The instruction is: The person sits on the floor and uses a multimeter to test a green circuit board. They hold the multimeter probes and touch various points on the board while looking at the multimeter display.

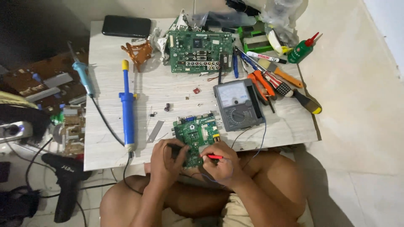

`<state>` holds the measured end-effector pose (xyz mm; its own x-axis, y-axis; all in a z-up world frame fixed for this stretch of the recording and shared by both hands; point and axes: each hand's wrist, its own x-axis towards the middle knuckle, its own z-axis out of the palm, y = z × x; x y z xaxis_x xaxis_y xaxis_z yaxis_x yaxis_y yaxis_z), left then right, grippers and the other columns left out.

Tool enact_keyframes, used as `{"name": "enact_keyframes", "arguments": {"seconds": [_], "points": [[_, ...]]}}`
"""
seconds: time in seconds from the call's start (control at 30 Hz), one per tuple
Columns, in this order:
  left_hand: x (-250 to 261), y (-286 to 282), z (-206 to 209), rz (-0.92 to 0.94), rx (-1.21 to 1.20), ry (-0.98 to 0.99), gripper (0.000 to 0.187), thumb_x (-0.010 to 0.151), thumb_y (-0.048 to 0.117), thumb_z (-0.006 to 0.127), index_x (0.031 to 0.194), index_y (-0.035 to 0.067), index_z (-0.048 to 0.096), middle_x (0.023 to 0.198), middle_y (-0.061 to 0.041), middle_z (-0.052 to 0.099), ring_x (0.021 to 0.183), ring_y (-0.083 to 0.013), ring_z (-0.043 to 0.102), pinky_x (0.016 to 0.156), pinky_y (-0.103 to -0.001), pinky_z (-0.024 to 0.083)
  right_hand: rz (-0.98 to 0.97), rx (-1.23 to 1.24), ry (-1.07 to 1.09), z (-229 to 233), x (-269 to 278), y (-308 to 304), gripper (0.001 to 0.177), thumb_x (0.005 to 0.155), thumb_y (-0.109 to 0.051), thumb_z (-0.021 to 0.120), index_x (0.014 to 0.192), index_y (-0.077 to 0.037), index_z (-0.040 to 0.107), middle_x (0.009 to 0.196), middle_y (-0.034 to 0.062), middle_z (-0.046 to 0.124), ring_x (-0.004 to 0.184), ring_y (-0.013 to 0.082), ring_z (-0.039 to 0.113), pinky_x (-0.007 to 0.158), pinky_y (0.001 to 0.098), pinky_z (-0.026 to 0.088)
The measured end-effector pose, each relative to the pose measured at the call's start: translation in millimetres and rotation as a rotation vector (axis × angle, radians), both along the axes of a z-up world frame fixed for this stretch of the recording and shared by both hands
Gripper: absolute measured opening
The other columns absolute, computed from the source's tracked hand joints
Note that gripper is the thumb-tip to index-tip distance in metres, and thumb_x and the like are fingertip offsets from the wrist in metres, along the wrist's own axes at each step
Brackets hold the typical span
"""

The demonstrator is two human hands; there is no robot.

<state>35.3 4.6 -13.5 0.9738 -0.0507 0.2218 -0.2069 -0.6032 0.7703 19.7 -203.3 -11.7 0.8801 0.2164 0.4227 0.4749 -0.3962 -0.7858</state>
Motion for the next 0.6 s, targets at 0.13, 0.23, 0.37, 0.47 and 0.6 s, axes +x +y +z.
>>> {"name": "enact_keyframes", "arguments": {"seconds": [0.13,0.23,0.37,0.47,0.6], "points": [[-0.9,3.5,-4.2,-0.029,0.213,0.064,0.018,0.094,0.031,0.075,0.09,0.014,0.072,0.088,-0.006,0.075,0.092,-0.0304,0.071,0.086,-0.043,0.051,-0.19,0.073,0.054,0.8,-2.7,10.6,0.009,0.081,-0.019,0.078,0.079,-0.011,0.08,0.068,0.016,0.072,0.066,0.0399,0.069,0.063,0.0458,0.056],[-3.8,3.8,-11.2,-0.024,0.137,-0.075,0.02,0.093,0.033,0.076,0.092,0.014,0.069,0.088,-0.007,0.072,0.089,-0.0349,0.068,0.083,-0.046,0.052,-0.073,0.179,0.053,2.8,-3.2,10.3,0.006,0.084,-0.012,0.074,0.084,-0.011,0.08,0.071,0.0116,0.07,0.064,0.0315,0.066,0.063,0.039,0.054],[-1.2,1.6,0.6,0.029,0.077,0.044,0.024,0.095,0.04,0.072,0.1,0.017,0.065,0.092,-0.008,0.071,0.093,-0.0358,0.069,0.086,-0.048,0.054,-0.135,0.265,0.13,9.2,0.9,14.4,0.008,0.084,-0.013,0.072,0.084,-0.01,0.079,0.064,0.0073,0.068,0.057,0.0161,0.061,0.059,0.0303,0.052],[4.3,-1.8,20.3,0.063,0.007,0.191,0.026,0.097,0.041,0.069,0.106,0.018,0.063,0.095,-0.009,0.072,0.097,-0.0364,0.071,0.087,-0.048,0.056,-0.156,0.234,0.22,5.8,7.5,11.7,0.01,0.088,-0.014,0.07,0.091,-0.009,0.079,0.065,0.0121,0.069,0.058,0.0204,0.062,0.06,0.035,0.054],[13.1,-0.4,47.6,0.112,-0.099,0.333,0.031,0.1,0.041,0.065,0.112,0.013,0.062,0.098,-0.019,0.074,0.095,-0.045,0.073,0.082,-0.054,0.058,-0.235,0.203,0.3,12.8,20.3,19.3,0.011,0.09,-0.019,0.071,0.093,-0.012,0.078,0.069,0.0108,0.072,0.064,0.021,0.062,0.064,0.0367,0.054]]}}
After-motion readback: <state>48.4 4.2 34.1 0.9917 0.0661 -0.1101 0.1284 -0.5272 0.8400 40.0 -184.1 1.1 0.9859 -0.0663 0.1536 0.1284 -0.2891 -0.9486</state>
